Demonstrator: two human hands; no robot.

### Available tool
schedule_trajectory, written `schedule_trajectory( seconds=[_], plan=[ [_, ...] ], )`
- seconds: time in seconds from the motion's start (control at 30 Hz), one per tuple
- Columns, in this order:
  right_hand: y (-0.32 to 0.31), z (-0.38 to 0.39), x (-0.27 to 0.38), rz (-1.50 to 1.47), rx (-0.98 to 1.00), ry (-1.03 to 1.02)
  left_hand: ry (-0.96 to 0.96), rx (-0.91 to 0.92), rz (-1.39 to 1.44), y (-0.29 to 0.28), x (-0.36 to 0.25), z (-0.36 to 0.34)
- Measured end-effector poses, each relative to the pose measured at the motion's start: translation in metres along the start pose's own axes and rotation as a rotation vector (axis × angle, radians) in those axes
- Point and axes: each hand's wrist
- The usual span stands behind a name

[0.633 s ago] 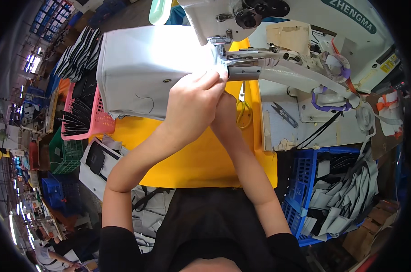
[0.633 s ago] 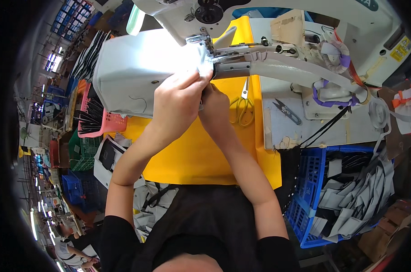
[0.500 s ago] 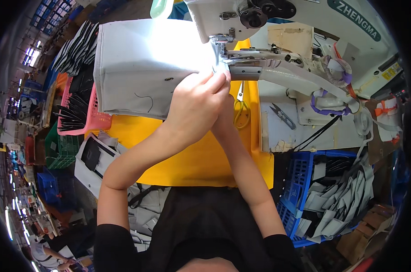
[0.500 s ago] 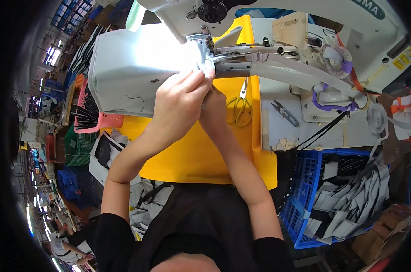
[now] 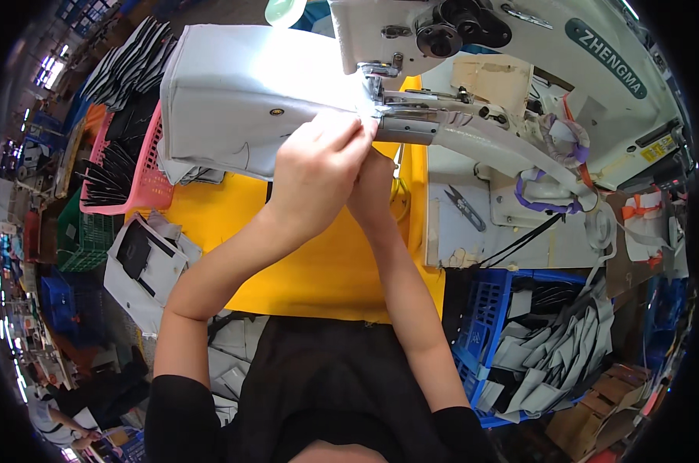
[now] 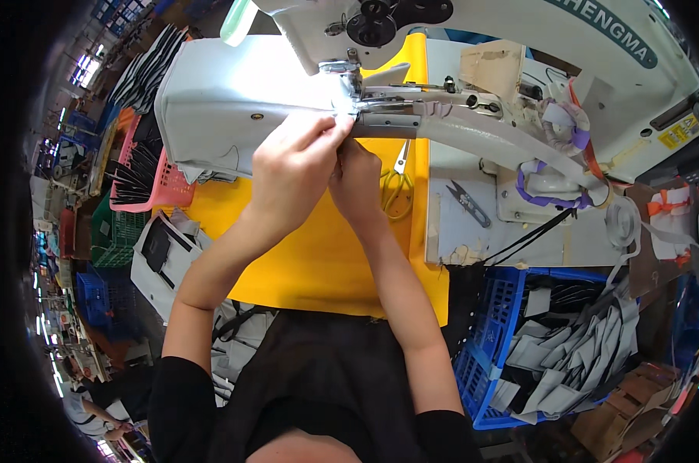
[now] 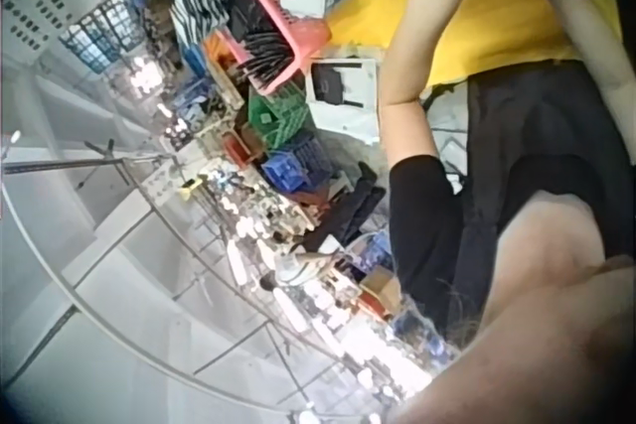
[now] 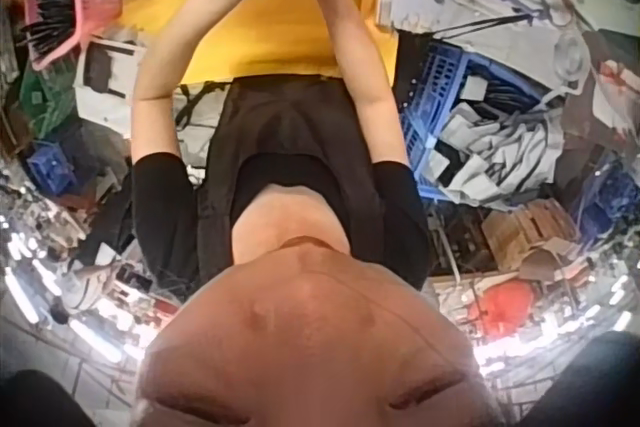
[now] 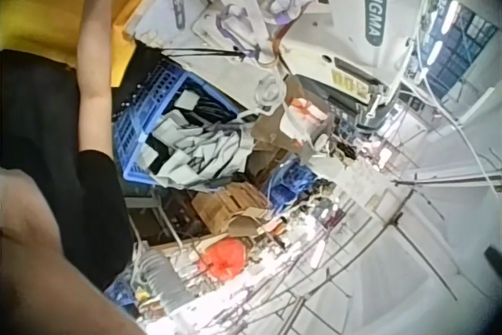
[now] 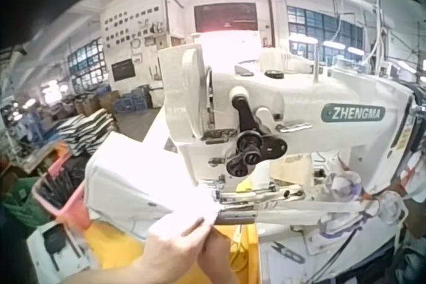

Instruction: Sewing and trimming leather components for a small bag or case using an industrial sewing machine.

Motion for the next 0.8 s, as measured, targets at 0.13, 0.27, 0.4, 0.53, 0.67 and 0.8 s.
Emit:
schedule_trajectory(
  seconds=[0.13, 0.27, 0.4, 0.53, 0.67, 0.8],
  plan=[
    [0.000, 0.002, 0.000, -0.036, 0.030, 0.109, -0.167, 0.094, 0.312, -0.005, 0.008, 0.000],
    [-0.002, 0.001, 0.004, -0.082, 0.019, 0.075, -0.075, 0.083, 0.155, -0.003, 0.003, -0.001],
    [-0.006, -0.001, 0.010, -0.082, 0.009, 0.042, -0.063, 0.034, 0.087, 0.002, -0.002, 0.002],
    [-0.010, -0.001, 0.012, -0.075, 0.004, 0.027, -0.077, 0.022, 0.041, 0.002, -0.003, 0.000],
    [-0.017, 0.000, 0.008, -0.035, 0.053, 0.058, -0.128, 0.072, 0.002, -0.003, -0.010, -0.008],
    [-0.026, -0.002, 0.012, -0.296, 0.060, 0.096, -0.225, 0.233, 0.039, -0.006, -0.012, -0.015]
  ],
)
Point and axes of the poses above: each hand's wrist, its own z-axis away from the middle knuckle, its own y-axis out of the palm, x = y × z, and after that the axes turned 6 degrees about x, right-handed
